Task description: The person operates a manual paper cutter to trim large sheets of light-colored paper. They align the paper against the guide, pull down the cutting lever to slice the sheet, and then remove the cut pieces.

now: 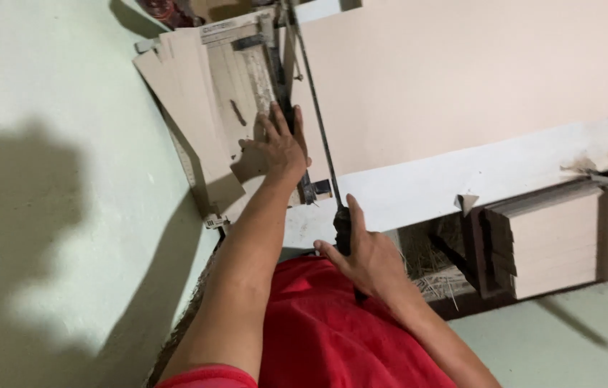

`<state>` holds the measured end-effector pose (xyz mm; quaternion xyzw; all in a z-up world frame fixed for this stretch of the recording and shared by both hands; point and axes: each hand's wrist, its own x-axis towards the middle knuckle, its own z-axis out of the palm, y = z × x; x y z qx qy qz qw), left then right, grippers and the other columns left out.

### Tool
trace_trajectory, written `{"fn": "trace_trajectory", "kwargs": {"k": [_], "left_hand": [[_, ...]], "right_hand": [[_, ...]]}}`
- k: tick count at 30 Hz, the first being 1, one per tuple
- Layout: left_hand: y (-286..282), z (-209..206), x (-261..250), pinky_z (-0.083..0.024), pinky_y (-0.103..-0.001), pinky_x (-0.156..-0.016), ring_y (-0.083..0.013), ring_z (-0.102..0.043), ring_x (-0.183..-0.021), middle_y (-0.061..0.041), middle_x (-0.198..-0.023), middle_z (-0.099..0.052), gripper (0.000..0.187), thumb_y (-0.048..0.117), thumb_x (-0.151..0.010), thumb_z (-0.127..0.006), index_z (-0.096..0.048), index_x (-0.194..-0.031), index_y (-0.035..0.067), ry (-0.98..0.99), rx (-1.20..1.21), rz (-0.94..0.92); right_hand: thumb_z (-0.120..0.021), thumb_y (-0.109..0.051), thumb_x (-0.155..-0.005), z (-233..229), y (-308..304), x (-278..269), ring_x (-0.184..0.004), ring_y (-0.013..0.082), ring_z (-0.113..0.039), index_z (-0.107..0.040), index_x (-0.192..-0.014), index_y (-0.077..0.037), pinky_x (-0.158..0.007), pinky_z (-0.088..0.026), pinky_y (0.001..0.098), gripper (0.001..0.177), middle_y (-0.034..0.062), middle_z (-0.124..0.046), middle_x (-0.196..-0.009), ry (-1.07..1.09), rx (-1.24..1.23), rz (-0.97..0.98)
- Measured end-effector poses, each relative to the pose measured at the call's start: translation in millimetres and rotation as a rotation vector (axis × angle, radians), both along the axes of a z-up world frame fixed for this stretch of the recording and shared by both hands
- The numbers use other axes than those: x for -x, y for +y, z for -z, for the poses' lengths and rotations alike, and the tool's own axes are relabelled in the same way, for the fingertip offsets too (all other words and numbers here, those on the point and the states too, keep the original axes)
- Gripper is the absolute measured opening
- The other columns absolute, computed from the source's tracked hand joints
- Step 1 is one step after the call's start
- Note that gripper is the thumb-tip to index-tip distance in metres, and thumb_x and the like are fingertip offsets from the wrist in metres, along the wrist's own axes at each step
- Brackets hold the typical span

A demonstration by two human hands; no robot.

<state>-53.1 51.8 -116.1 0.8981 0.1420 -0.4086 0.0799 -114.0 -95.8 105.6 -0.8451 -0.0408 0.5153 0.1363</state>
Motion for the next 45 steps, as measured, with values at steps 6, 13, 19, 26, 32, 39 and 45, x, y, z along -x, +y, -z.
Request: {"fn": "trace_trajectory", "kwargs": {"k": [6, 13, 19, 26, 32, 39, 45], "left_hand": [[5.1, 37.9, 11.1, -0.028, -0.090, -0.092, -0.0606, 0.004, -0.147, -0.031, -0.163, 0.014, 0.112, 0.032, -0.086, -0.079, -0.001, -0.165, 0.016, -0.069, 0.063, -0.029], [3.9, 36.3, 2.2, -0.020, -0.091, -0.098, -0.0600, 0.009, -0.146, -0.031, -0.163, 0.016, 0.117, 0.032, -0.084, -0.082, 0.002, -0.164, 0.016, -0.019, 0.074, -0.039], [3.8, 33.4, 5.4, -0.018, -0.088, -0.101, -0.0596, 0.007, -0.147, -0.032, -0.163, 0.014, 0.116, 0.030, -0.085, -0.081, 0.002, -0.164, 0.015, -0.045, 0.091, -0.052], [2.5, 15.9, 11.8, 0.000, -0.077, -0.115, -0.0475, 0.014, -0.152, -0.019, -0.167, 0.019, 0.105, 0.031, -0.091, -0.076, -0.004, -0.165, 0.017, -0.126, 0.038, 0.002], [-14.8, 103.4, 63.8, -0.028, -0.053, -0.087, -0.0304, -0.029, -0.106, -0.004, -0.111, -0.028, 0.034, 0.028, -0.089, -0.069, -0.039, -0.103, 0.021, -0.659, 0.179, 0.482], [39.5, 26.1, 120.9, -0.044, -0.040, -0.079, -0.0182, -0.061, -0.087, 0.005, -0.095, -0.069, 0.010, 0.029, -0.088, -0.061, -0.070, -0.086, 0.030, -0.822, 0.091, 0.708], [126.4, -7.1, 120.8, -0.046, -0.044, -0.068, -0.0248, -0.065, -0.081, -0.004, -0.104, -0.062, 0.014, 0.016, -0.092, -0.060, -0.073, -0.094, 0.021, -0.309, -0.164, 0.797]], "right_hand": [[-0.054, -0.040, -0.098, 47.8, -5.8, 31.2, -0.089, 0.0506, -0.074, -0.010, -0.162, -0.016, -0.071, -0.061, 0.0528, 0.082, 0.0326, -0.072, -0.098, 0.025, 0.040, 0.026], [-0.055, -0.023, -0.093, 249.3, -60.3, 106.1, -0.077, 0.0471, -0.074, -0.017, -0.161, -0.013, -0.067, -0.057, 0.0579, 0.078, 0.0266, -0.075, -0.088, -0.333, -0.085, 0.036], [-0.056, -0.020, -0.094, 245.1, -58.7, 112.3, -0.069, 0.0414, -0.075, -0.018, -0.161, -0.009, -0.060, -0.059, 0.0525, 0.078, 0.0225, -0.075, -0.082, -0.487, -0.100, -0.033], [-0.060, -0.038, -0.095, 124.7, -46.2, 65.9, -0.089, 0.0488, -0.074, -0.013, -0.162, -0.019, -0.071, -0.058, 0.0537, 0.084, 0.0270, -0.076, -0.097, -0.108, -0.203, 0.206], [-0.045, -0.077, -0.084, 59.9, -69.1, 11.5, -0.076, 0.0378, -0.078, -0.027, -0.161, -0.037, -0.072, -0.057, 0.0481, 0.088, 0.0100, -0.079, -0.073, 0.126, -0.250, 0.177], [-0.061, -0.049, -0.103, 253.1, -158.1, -20.6, -0.078, 0.0405, -0.075, -0.018, -0.155, -0.010, -0.075, -0.060, 0.0575, 0.078, 0.0271, -0.068, -0.115, -0.019, -0.419, 1.154], [-0.056, -0.041, -0.106, 248.6, -176.2, -46.8, -0.068, 0.0110, -0.062, -0.049, -0.110, -0.024, -0.058, -0.054, 0.0204, 0.020, -0.0037, -0.065, -0.094, 0.120, -0.654, 1.594]]}}
